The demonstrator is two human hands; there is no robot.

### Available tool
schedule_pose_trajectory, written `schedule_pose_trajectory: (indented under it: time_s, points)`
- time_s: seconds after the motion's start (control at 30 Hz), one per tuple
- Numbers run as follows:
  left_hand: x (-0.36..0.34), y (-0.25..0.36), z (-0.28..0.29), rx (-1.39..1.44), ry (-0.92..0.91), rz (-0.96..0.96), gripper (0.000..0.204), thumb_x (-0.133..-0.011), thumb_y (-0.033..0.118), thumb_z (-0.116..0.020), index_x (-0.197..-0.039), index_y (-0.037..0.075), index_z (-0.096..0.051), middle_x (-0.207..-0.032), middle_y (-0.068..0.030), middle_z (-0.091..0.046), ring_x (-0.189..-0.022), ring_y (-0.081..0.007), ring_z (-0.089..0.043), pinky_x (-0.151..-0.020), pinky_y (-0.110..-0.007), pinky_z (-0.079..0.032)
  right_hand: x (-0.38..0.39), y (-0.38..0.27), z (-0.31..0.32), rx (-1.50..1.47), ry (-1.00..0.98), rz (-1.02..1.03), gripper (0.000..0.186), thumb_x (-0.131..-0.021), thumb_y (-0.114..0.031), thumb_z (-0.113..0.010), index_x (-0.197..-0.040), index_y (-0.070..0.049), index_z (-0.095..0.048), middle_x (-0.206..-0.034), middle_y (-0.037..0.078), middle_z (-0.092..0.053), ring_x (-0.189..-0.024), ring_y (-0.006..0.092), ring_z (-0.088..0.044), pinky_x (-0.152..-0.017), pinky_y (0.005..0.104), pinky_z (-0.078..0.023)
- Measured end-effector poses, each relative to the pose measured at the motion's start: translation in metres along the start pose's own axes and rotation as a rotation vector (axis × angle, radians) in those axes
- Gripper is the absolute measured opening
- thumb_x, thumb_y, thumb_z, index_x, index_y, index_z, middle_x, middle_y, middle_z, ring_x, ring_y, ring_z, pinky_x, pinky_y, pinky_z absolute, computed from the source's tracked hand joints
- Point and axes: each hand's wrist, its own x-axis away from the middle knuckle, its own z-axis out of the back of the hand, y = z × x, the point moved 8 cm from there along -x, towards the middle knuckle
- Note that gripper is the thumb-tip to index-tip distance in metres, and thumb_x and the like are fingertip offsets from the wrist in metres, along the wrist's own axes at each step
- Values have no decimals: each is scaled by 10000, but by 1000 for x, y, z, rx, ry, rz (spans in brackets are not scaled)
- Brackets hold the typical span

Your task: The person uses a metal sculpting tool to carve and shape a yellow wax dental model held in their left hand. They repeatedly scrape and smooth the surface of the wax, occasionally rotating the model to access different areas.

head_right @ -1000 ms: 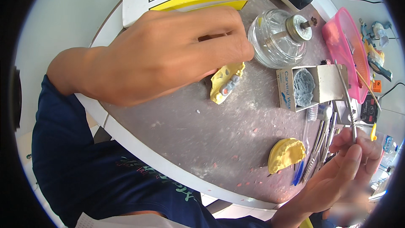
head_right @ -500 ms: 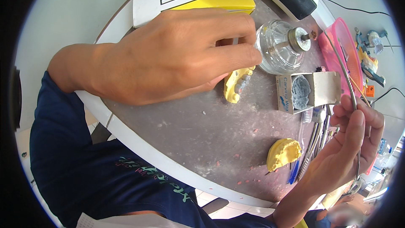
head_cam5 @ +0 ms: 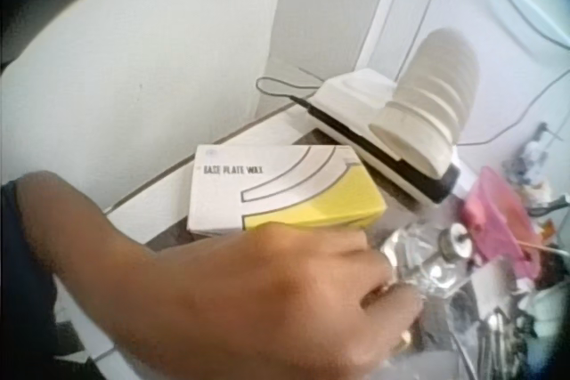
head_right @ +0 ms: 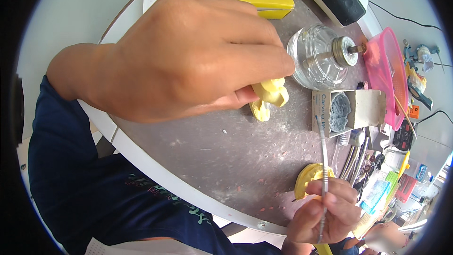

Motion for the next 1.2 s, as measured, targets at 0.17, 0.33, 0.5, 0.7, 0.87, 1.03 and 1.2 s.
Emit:
schedule_pose_trajectory:
  time_s: [0.17,0.33,0.5,0.7,0.87,1.03,1.2]
  points:
    - [-1,-1,0,-45,18,-5,64,-645,41,-666,-659,-13,-635,-660,-147,-621,-697,-282,-678,-628,-377,-558,1,5,-17,-148,-91,-39,209,-867,-67,-600,-1034,-25,-481,-805,147,-617,-701,178,-592,-699,315,-495]
    - [-3,-2,-2,-57,23,-26,95,-624,57,-692,-680,6,-636,-675,-118,-617,-692,-263,-665,-598,-362,-548,-2,5,-22,-128,-134,-10,175,-839,-40,-609,-968,-5,-498,-792,174,-634,-651,193,-607,-658,339,-511]
    - [-1,0,4,-43,74,-96,143,-600,70,-716,-701,22,-627,-695,-94,-611,-673,-244,-649,-580,-343,-537,-5,5,-24,-107,-146,-1,145,-816,-11,-604,-925,6,-510,-778,191,-648,-644,202,-615,-650,346,-516]
    - [3,18,15,-277,144,-123,100,-628,44,-687,-604,-5,-603,-601,-133,-592,-650,-266,-663,-569,-360,-554,-6,5,-26,-100,-145,-32,130,-807,8,-597,-908,9,-514,-771,195,-652,-636,205,-621,-649,348,-518]
    - [2,13,13,-225,148,-115,115,-630,41,-697,-597,-9,-598,-599,-135,-592,-650,-265,-666,-560,-359,-556,-8,4,-27,-76,-159,-24,131,-807,5,-600,-908,5,-516,-772,191,-654,-632,202,-622,-636,337,-517]
    - [-1,4,9,-94,109,-112,120,-629,45,-696,-592,-6,-595,-591,-127,-583,-644,-261,-664,-553,-361,-553,-8,4,-27,-74,-159,-21,138,-809,-3,-608,-913,-1,-519,-772,185,-654,-634,204,-626,-629,333,-517]
    - [-2,0,2,-189,58,-65,252,-559,104,-761,-772,46,-640,-746,-49,-611,-672,-213,-639,-551,-311,-517,-9,4,-25,-75,-159,-1,148,-802,-5,-614,-916,-1,-519,-771,181,-652,-633,207,-630,-627,336,-520]
